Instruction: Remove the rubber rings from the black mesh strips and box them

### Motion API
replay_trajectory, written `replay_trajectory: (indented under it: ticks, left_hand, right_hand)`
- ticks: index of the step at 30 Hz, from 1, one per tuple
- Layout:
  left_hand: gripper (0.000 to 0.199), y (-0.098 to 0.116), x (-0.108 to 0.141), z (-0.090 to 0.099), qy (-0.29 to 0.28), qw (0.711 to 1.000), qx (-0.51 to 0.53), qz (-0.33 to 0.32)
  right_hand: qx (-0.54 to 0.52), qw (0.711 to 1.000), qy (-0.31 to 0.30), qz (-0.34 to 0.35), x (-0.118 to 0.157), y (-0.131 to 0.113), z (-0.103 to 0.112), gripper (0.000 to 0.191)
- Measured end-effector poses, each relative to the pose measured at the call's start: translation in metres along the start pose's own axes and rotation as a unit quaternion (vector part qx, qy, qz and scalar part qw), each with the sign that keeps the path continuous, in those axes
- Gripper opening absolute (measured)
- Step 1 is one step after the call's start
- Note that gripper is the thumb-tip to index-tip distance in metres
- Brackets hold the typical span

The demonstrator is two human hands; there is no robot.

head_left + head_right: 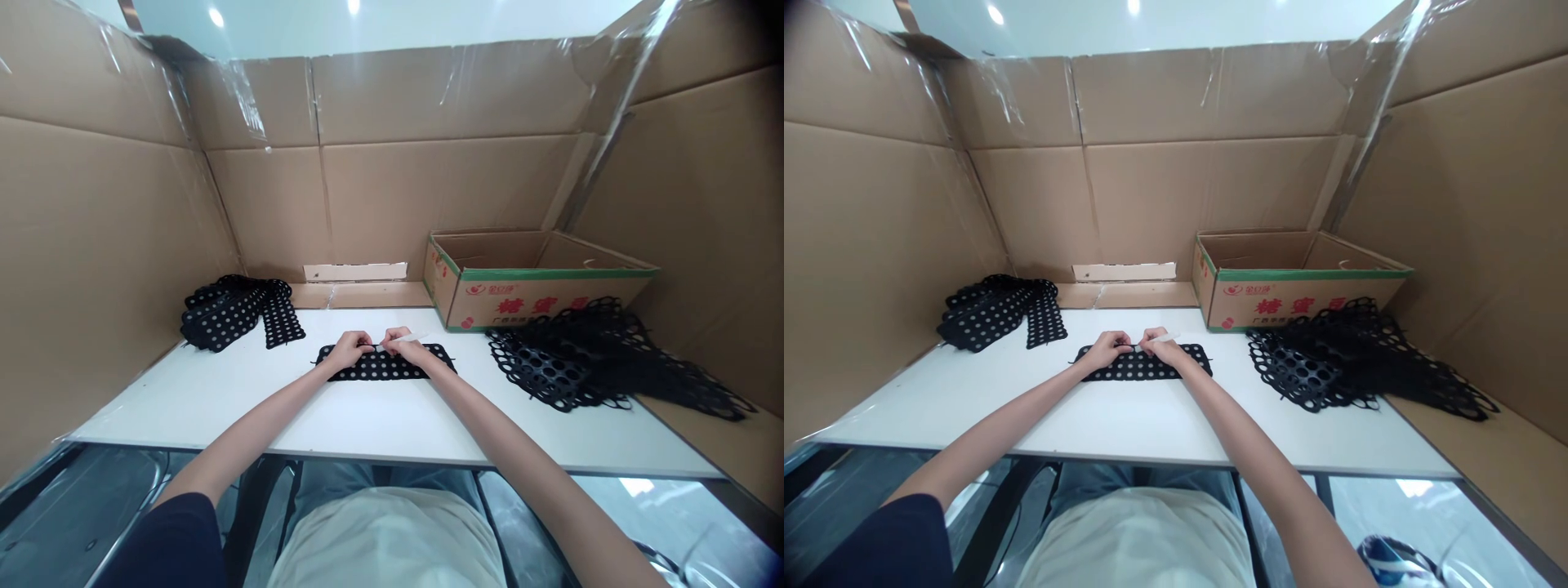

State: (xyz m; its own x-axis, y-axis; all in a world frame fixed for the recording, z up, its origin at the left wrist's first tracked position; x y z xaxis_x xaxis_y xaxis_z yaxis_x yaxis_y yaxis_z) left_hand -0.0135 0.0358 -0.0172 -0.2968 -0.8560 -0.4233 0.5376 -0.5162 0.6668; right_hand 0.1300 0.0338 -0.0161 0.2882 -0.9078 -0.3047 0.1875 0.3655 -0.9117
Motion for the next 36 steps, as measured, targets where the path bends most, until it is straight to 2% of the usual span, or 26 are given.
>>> replay_trajectory:
  ticks: [12, 16, 22, 25, 30, 33, 36]
  left_hand:
    - [0.013, -0.002, -0.001, -0.001, -0.003, 1.0, 0.005, 0.018]
    - [0.015, -0.003, -0.003, -0.001, -0.008, 0.999, 0.014, 0.028]
    - [0.013, -0.002, -0.009, 0.007, -0.083, 0.996, -0.009, 0.037]
    - [0.013, 0.0, -0.006, 0.014, -0.101, 0.994, -0.038, 0.035]
    - [0.02, 0.007, 0.001, 0.013, -0.077, 0.996, -0.038, 0.019]
    - [0.022, 0.005, 0.001, 0.008, -0.041, 0.998, -0.023, 0.029]
    - [0.02, 0.0, 0.0, 0.003, -0.028, 0.999, -0.005, 0.041]
  right_hand:
    - [0.001, 1.0, -0.005, -0.022, -0.004, 0.002, -0.003, 0.016]
    - [-0.009, 1.0, -0.005, -0.012, 0.0, 0.0, -0.003, 0.013]
    - [-0.084, 0.995, 0.042, -0.015, 0.006, -0.003, 0.008, 0.008]
    - [-0.085, 0.995, 0.052, -0.024, 0.007, -0.003, 0.013, 0.008]
    - [-0.047, 0.998, 0.016, -0.039, 0.01, -0.005, 0.011, 0.007]
    - [-0.039, 0.998, 0.027, -0.04, 0.011, -0.008, 0.012, 0.007]
    - [-0.035, 0.998, 0.034, -0.04, 0.011, -0.009, 0.014, 0.008]
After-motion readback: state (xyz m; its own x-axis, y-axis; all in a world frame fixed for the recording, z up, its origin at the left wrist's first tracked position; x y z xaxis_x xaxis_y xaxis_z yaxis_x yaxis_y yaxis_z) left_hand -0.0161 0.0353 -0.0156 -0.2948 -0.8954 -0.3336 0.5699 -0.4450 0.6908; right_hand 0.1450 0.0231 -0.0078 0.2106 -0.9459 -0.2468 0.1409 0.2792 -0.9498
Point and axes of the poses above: each hand's wrist, its own x-axis away from the middle knuckle, its own z-axis out of the back of the hand, y = z × x, the point moved 5 cm from there along -x, towards the middle knuckle, and after that the axes turned 10 degrees about y, right-handed, at the moved point
